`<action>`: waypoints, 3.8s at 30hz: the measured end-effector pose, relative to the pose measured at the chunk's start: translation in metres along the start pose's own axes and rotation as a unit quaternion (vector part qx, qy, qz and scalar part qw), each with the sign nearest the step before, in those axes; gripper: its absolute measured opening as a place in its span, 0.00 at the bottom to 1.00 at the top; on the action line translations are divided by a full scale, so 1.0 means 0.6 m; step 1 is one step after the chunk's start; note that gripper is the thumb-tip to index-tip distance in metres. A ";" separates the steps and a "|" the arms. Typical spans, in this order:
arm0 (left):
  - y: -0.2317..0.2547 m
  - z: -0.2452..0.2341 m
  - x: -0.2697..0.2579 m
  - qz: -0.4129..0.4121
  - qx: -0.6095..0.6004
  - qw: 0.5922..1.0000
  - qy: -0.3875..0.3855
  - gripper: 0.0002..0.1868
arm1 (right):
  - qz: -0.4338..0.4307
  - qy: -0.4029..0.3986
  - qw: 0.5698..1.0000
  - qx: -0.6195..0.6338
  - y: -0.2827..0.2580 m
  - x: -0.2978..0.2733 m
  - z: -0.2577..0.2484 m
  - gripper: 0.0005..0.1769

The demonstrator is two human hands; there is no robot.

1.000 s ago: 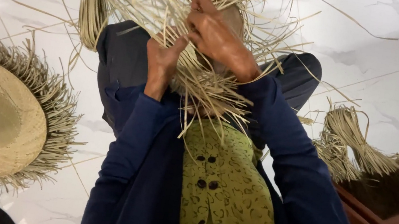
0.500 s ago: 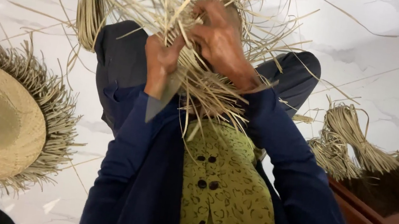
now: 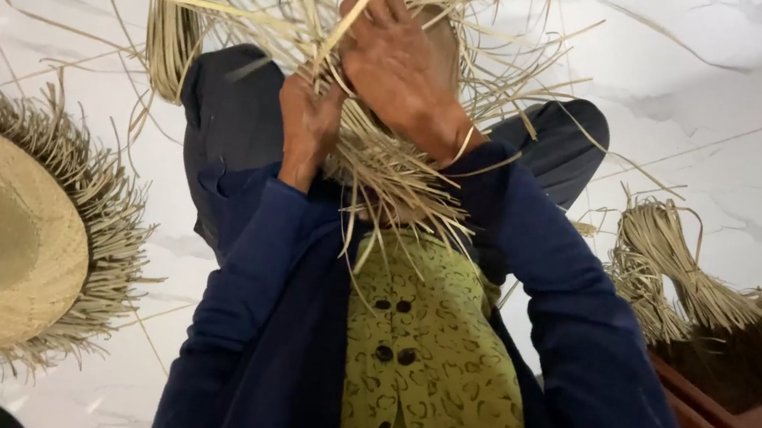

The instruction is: A person is weaving a straw hat by hand, intertwining dried fibers around a wooden mold.

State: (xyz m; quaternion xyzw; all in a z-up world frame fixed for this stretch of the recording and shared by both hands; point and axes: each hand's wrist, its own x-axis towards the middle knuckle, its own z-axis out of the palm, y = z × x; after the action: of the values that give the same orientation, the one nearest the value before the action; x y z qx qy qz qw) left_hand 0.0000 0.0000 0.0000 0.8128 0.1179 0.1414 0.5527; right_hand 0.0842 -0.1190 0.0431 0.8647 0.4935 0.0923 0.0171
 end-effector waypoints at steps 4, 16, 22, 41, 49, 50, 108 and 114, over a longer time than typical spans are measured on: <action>0.006 -0.001 -0.001 0.022 -0.099 0.995 -0.007 0.14 | 0.086 0.017 0.990 -0.107 -0.018 -0.003 -0.038 0.12; -0.064 0.024 0.035 -0.270 -0.102 0.957 -0.017 0.20 | 0.015 0.159 0.984 -0.075 -0.074 -0.096 0.036 0.06; -0.024 0.027 0.032 -0.255 -0.052 0.965 0.020 0.21 | 0.027 0.136 0.990 0.001 -0.078 -0.112 -0.002 0.04; 0.055 -0.008 0.013 -0.198 -0.074 0.977 0.007 0.21 | 0.269 0.102 0.950 0.123 0.062 -0.342 -0.118 0.04; -0.015 0.020 -0.014 -0.088 -0.128 0.977 0.144 0.14 | -0.123 0.110 0.576 0.801 -0.057 -0.128 -0.101 0.57; -0.052 0.018 -0.007 -0.077 -0.110 0.977 0.165 0.12 | -0.099 0.048 0.762 0.638 -0.076 -0.128 -0.061 0.32; -0.428 -0.139 0.309 -0.040 0.564 0.802 0.193 0.05 | 0.338 0.162 0.911 0.175 0.065 -0.275 0.045 0.03; -0.335 -0.288 0.302 0.048 0.109 0.992 0.036 0.06 | 0.354 0.188 0.898 0.184 0.063 -0.280 0.051 0.03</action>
State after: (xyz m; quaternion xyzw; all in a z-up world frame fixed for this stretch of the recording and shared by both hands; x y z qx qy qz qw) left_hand 0.0995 0.2852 -0.1091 0.8675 0.1133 0.1832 0.4483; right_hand 0.0382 -0.2806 -0.0062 0.9366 0.1571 0.1602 -0.2693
